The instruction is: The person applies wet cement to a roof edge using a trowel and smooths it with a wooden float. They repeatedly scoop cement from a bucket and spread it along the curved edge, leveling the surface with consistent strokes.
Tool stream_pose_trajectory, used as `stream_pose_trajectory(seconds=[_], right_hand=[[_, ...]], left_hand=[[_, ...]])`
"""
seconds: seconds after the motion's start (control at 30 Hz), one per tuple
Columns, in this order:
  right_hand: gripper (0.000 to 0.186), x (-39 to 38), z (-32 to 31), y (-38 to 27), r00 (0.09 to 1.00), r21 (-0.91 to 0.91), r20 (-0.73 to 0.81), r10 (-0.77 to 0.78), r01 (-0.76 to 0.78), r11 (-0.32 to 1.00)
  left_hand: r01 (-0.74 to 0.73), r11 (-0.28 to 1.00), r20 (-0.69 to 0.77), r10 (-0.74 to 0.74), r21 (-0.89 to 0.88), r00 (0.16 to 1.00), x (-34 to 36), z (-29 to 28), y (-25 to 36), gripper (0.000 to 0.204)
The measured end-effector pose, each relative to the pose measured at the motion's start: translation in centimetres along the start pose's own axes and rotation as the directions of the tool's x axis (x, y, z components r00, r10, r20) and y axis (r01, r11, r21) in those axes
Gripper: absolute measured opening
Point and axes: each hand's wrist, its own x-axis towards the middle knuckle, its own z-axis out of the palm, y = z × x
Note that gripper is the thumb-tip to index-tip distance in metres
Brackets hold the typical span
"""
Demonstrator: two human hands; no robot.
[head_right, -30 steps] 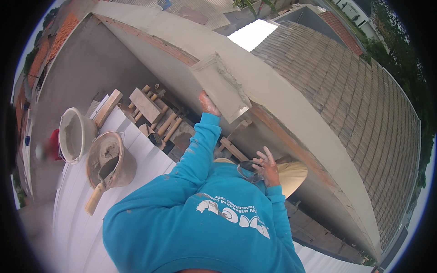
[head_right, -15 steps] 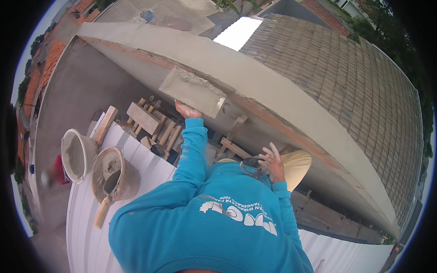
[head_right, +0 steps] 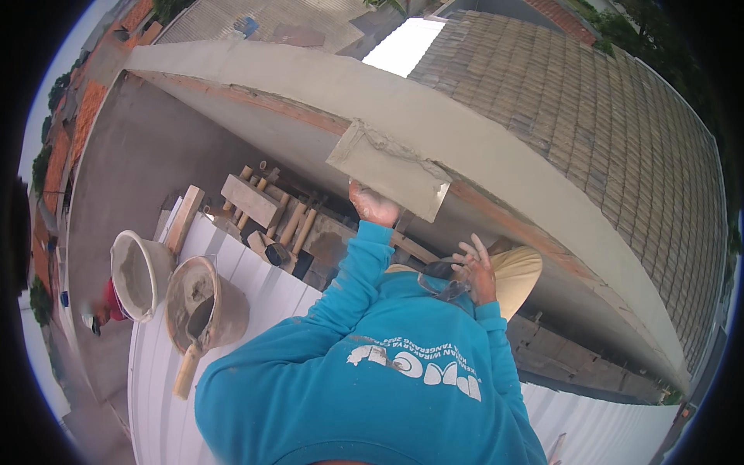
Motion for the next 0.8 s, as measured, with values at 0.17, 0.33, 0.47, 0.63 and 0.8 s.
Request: stream_pose_trajectory(seconds=[0.17,0.33,0.47,0.63,0.8], right_hand=[[0.058,0.4,0.3,-0.5,1.000,-0.012,-0.008,-0.001,0.001,1.000],[0.056,0.0,1.0,-1.2,0.999,-0.021,-0.045,-0.005,0.004,1.000],[0.053,0.6,1.3,-0.9,1.000,-0.075,0.018,0.016,-0.014,0.997],[0.051,3.7,4.2,-1.8,0.991,-0.251,0.131,-0.017,0.050,0.967],[0.047,8.7,6.2,-1.2,0.995,-0.372,0.096,-0.004,0.040,0.928]], left_hand=[[0.028,0.999,-0.006,-0.029,-0.039,1.000,-1.1,0.8,0.1,0.050],[-0.100,0.995,0.087,0.098,0.018,0.991,-1.5,0.7,8.0,0.050],[-0.303,0.947,0.017,0.303,0.107,0.953,-1.1,-2.1,13.9,0.050],[-0.506,0.830,-0.058,0.531,0.233,0.845,-2.6,-4.7,18.8,0.045],[-0.529,0.827,-0.029,0.543,0.188,0.839,-2.6,-8.0,22.2,0.044]])
